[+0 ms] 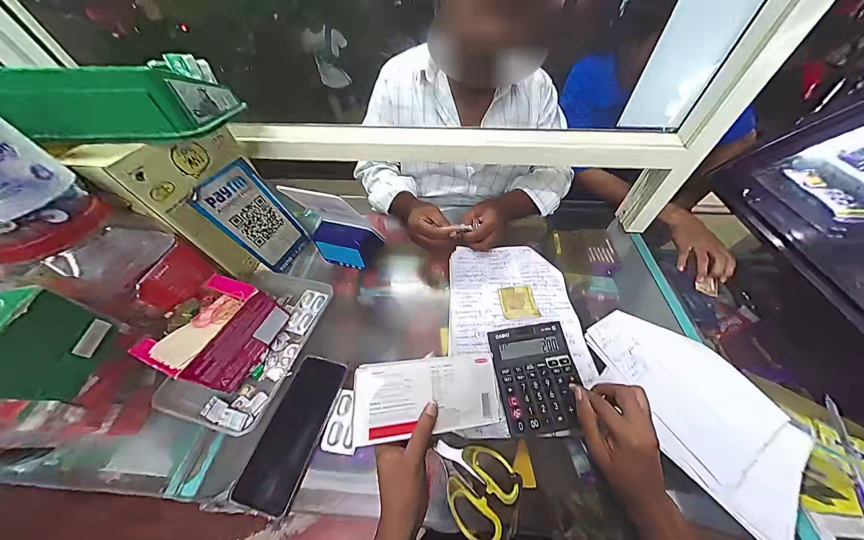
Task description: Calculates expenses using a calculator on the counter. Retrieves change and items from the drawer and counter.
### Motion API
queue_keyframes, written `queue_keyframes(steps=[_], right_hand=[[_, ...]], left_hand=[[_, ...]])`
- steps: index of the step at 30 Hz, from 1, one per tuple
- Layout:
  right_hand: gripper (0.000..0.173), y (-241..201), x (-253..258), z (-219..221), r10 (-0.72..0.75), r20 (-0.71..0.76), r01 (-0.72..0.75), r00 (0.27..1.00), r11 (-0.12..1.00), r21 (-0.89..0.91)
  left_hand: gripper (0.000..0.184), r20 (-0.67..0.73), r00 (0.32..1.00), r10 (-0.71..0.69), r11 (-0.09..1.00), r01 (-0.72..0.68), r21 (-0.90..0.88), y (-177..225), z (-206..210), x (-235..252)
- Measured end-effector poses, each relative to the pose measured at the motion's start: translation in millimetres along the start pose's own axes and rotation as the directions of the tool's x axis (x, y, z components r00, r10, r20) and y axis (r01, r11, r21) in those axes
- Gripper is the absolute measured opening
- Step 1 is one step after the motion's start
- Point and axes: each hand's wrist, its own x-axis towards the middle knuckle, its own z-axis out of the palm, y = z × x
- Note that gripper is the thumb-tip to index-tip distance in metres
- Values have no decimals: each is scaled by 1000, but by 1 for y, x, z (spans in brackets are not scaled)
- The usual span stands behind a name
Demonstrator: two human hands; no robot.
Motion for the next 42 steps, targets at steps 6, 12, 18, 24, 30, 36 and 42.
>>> queue_keyframes(steps=[6,12,18,24,30,36,42], right_hand=[[30,-23,24,-22,66,101,-112,993,825,554],[46,-45,66,-56,-140,105,8,985,637,771],[51,-15,49,-6,13,93,-64,996,817,574],[45,-11,44,1,93,131,-151,987,817,557],[44,-11,44,4,57,150,-132,987,820,556],[44,-11,45,3,48,166,-132,985,827,547],[45,-6,42,-17,-60,103,17,993,927,374]], left_hand=[[47,22,1000,12,1000,-12,23,5,4,2],[45,24,1000,14,1000,-14,-17,3,1,2],[41,-13,1000,-8,1000,8,-30,6,8,-2],[41,-26,1000,-16,1000,16,7,7,11,-3],[44,-45,999,-8,1000,8,-9,8,11,-3],[49,-25,999,21,1000,-20,16,5,9,1],[42,21,998,56,993,-58,105,3,3,-3]])
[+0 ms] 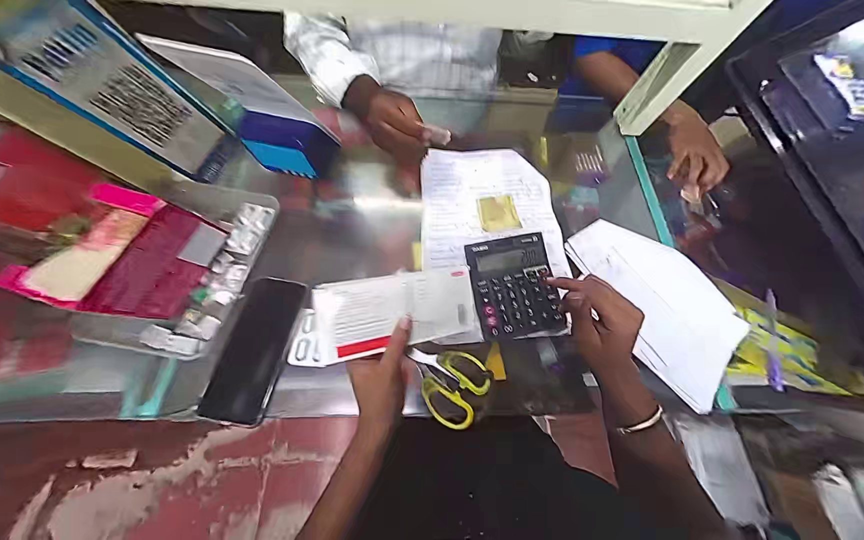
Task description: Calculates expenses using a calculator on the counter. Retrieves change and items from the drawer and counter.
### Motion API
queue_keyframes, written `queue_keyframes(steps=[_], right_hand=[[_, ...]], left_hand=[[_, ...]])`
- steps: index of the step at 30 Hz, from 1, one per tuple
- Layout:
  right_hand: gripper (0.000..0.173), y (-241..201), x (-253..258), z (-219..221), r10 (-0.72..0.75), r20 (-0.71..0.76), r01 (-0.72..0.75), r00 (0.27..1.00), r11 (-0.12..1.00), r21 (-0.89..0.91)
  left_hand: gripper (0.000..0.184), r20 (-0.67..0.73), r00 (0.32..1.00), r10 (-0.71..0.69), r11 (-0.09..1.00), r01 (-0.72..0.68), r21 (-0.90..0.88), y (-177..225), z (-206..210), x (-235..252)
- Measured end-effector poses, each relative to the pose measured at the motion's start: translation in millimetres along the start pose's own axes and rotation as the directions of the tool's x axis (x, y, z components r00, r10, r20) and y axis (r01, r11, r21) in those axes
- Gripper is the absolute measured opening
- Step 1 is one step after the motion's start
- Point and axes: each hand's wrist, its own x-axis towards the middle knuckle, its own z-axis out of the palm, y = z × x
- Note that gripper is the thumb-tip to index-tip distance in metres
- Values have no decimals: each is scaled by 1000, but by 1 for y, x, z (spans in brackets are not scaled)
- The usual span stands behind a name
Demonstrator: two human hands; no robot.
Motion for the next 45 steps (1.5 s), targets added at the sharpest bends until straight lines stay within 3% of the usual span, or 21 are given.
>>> queue_keyframes(steps=[6,9,12,15,18,22,25,29,33,38,45], right_hand=[[42,-1,-22,-11,34,-71,-49,997,975,-218],[59,12,-33,-14,115,23,-101,993,937,-334],[77,11,-41,-10,208,129,-154,970,928,-338],[83,9,-40,-3,216,184,-145,959,929,-340],[77,7,-41,-3,173,190,-108,966,943,-314],[68,-12,-52,8,6,245,57,970,966,-251],[74,-31,-64,22,-51,331,148,942,951,-273],[81,-26,-59,17,58,197,13,979,939,-343],[81,-28,-60,20,29,219,54,975,930,-363],[81,-25,-56,19,111,160,-42,981,922,-384],[80,-25,-56,19,112,183,-37,977,929,-369]], left_hand=[[42,-22,999,28,999,-29,-35,5,2,6],[41,-8,1000,17,1000,-17,-6,4,2,5],[43,9,1000,14,1000,-14,2,1,-1,2],[40,13,1000,20,1000,-19,-25,2,0,6],[39,6,1000,9,999,-9,-48,4,0,5],[39,8,1000,8,998,-7,-57,3,0,5],[37,21,1000,16,999,-15,-47,4,-1,5],[32,21,999,31,998,-30,-55,5,0,4],[34,4,1000,31,997,-31,-66,5,1,4],[32,23,1000,19,996,-17,-82,5,2,4],[32,53,999,1,995,5,-99,5,-1,4]])
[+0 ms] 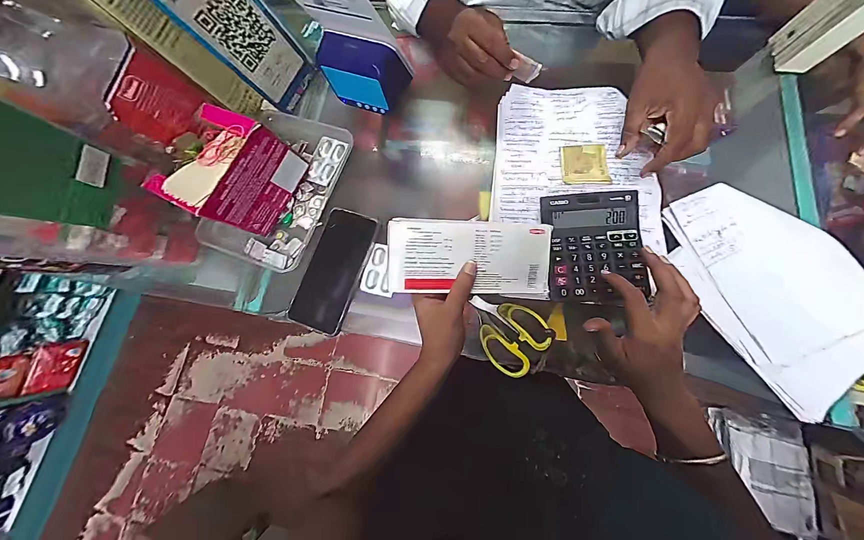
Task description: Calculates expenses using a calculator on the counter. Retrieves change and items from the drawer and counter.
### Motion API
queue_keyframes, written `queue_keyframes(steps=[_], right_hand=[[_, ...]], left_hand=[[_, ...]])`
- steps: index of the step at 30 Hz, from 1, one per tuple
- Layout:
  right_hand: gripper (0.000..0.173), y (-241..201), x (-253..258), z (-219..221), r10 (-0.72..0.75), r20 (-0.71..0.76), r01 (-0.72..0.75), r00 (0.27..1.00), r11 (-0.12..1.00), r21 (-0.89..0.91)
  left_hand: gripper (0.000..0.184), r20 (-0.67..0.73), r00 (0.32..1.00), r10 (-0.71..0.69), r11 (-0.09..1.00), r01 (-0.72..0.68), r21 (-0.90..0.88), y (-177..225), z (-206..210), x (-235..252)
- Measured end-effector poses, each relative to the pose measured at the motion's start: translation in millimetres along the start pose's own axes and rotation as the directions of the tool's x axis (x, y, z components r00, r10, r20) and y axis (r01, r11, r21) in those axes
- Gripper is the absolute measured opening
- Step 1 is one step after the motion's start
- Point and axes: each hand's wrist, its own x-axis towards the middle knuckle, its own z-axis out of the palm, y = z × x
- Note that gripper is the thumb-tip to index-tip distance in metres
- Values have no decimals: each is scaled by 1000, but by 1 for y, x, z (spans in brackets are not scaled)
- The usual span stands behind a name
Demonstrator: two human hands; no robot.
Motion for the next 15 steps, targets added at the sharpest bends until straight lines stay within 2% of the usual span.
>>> queue_keyframes(steps=[15], right_hand=[[75,0,0,0,-18,27,18,999,1000,11]], left_hand=[[36,-5,1000,-15,1000,15,-12,1,-1,0]])
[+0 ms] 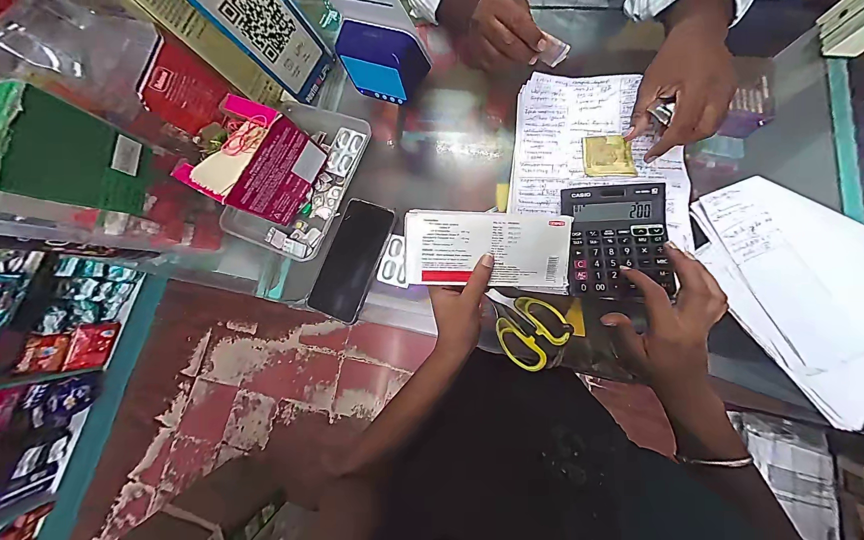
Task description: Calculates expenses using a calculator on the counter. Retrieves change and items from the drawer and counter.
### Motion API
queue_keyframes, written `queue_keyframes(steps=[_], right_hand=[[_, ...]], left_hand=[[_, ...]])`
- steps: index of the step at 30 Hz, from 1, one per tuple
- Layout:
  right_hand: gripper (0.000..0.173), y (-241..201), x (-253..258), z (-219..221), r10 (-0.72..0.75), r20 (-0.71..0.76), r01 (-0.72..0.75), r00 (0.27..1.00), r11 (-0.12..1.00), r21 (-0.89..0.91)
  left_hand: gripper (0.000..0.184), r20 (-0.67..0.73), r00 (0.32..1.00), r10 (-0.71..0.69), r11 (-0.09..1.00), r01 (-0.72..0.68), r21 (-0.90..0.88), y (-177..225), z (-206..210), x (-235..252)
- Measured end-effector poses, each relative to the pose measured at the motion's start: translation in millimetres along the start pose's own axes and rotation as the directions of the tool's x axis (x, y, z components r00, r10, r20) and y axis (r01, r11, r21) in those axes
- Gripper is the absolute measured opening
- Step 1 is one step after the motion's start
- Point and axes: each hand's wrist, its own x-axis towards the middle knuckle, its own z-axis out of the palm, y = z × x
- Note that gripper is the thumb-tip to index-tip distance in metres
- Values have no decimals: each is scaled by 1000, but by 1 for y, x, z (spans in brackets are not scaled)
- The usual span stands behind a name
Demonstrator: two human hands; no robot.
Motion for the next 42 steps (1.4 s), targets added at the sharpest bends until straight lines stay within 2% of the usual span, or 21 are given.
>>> queue_keyframes(steps=[4,7,11,19,24,29,31,35,42], right_hand=[[74,2,-1,-2,-9,-21,8,1000,1000,-6],[74,9,1,-8,-34,-20,34,999,999,2],[72,16,3,-6,13,-52,-13,999,1000,-1],[74,12,5,-3,17,-47,-18,999,1000,-23],[71,12,5,-2,19,-34,-19,999,1000,-14],[74,13,5,-2,51,50,-50,997,999,-18],[73,15,4,-2,33,14,-33,999,999,-11],[63,17,-4,-6,27,-159,-24,987,999,26],[60,17,-4,-8,45,-189,-44,981,999,11]], left_hand=[[33,18,1000,18,1000,-18,13,-1,1,1],[35,-5,1000,20,1000,-20,17,-2,0,-1],[41,-32,999,24,999,-22,39,-2,1,0],[35,-40,999,27,1000,-27,13,0,3,0],[35,-51,998,21,1000,-20,19,-1,1,1],[35,-65,998,19,1000,-17,25,-1,2,1],[36,-65,998,11,999,-8,37,-1,2,1],[38,-61,998,22,999,-20,38,-3,0,1],[39,-75,997,19,999,-16,44,-2,1,1]])
